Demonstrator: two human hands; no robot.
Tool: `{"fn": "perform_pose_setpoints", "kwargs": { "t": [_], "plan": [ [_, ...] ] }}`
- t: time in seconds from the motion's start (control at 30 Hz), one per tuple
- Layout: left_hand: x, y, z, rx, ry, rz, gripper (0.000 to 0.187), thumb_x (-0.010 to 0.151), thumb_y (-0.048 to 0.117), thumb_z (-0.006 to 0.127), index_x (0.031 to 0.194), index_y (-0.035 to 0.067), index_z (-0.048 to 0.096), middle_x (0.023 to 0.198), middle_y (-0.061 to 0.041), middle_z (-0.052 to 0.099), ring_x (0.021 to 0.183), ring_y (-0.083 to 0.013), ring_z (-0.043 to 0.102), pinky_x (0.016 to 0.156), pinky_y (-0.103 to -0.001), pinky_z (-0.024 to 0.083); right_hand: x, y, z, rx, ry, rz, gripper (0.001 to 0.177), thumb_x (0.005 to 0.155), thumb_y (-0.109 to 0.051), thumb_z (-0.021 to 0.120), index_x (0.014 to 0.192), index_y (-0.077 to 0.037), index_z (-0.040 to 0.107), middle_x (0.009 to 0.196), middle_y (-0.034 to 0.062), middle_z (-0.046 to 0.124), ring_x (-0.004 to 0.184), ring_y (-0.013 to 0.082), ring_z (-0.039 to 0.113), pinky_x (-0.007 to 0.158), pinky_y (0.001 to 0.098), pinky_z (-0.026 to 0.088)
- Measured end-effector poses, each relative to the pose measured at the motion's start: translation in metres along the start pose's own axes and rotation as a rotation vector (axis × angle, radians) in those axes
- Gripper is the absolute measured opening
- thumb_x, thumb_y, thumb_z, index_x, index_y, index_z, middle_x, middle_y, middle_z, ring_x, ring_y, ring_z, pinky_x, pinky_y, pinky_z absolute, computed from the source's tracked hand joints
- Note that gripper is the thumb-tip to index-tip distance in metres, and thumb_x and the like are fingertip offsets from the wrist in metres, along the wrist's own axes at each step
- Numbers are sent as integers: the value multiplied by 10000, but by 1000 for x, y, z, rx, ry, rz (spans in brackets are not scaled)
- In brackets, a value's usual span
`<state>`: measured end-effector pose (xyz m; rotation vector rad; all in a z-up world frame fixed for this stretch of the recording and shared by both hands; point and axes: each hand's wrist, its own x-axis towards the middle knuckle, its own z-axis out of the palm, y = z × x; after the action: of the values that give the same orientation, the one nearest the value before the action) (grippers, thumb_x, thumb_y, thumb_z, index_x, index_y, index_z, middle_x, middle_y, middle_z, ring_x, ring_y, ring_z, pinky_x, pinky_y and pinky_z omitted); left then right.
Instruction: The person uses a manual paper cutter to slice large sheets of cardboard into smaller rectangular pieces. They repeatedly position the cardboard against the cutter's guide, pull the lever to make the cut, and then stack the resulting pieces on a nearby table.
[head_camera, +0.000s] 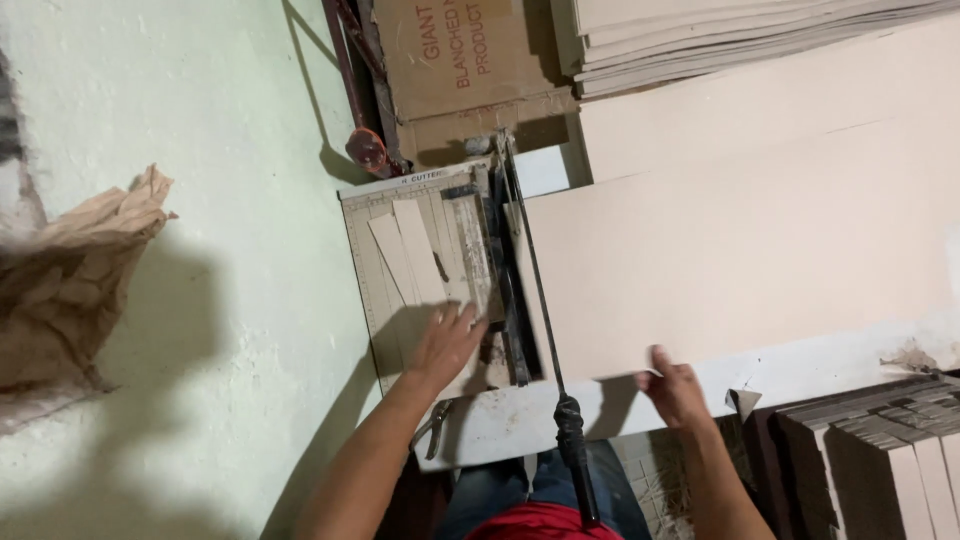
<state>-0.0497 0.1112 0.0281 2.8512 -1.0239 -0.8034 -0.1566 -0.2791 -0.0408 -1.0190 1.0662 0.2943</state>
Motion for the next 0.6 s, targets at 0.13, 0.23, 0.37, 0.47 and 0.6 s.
{"fn": "perform_pose_setpoints", "kwargs": {
  "t": [0.13, 0.23, 0.37, 0.47, 0.6],
  "plan": [
    [37, 22, -21, -432, 53, -258, 640, 1004, 220, 675, 1574, 168, 388, 1518, -283, 376, 1509, -528, 192, 1107, -675, 331, -2, 18, 33, -129, -24, 5, 259, 1029, -152, 672, 978, 99, 638, 902, 186, 637, 945, 399, 729, 898, 549, 602],
    [57, 43, -38, -396, -21, -331, 1041, 888, 507, 756, 1667, 206, 134, 1636, -308, 174, 1525, -543, 84, 1165, -715, 178, -11, -1, 49, -169, -29, 36, 278, 1058, -190, 628, 1034, 87, 628, 967, 192, 647, 1025, 402, 710, 946, 560, 585],
    [84, 65, -20, -342, -174, -446, 1181, 826, 480, 818, 1669, 141, 64, 1657, -342, 32, 1532, -550, -28, 1161, -759, 79, -22, -29, 66, -322, -41, 62, 455, 1058, -298, 635, 1050, 157, 628, 970, 218, 657, 966, 379, 716, 924, 532, 587],
    [89, 72, -18, -255, -256, -501, 1182, 849, 381, 825, 1665, 113, 12, 1661, -355, -39, 1536, -543, -49, 1151, -755, 144, -27, -21, 61, -911, -164, 163, 644, 937, -631, 656, 996, 4, 750, 790, 222, 768, 741, 374, 784, 677, 493, 644],
    [101, 62, -3, -219, -254, -517, 1267, 829, 402, 843, 1645, 118, -83, 1667, -326, -115, 1538, -532, -69, 1158, -713, 224, -143, -65, 144, -1522, -293, -69, 573, 965, -652, 347, 1421, -307, 386, 660, 27, 732, 619, 222, 744, 707, 378, 596]
  ]
}}
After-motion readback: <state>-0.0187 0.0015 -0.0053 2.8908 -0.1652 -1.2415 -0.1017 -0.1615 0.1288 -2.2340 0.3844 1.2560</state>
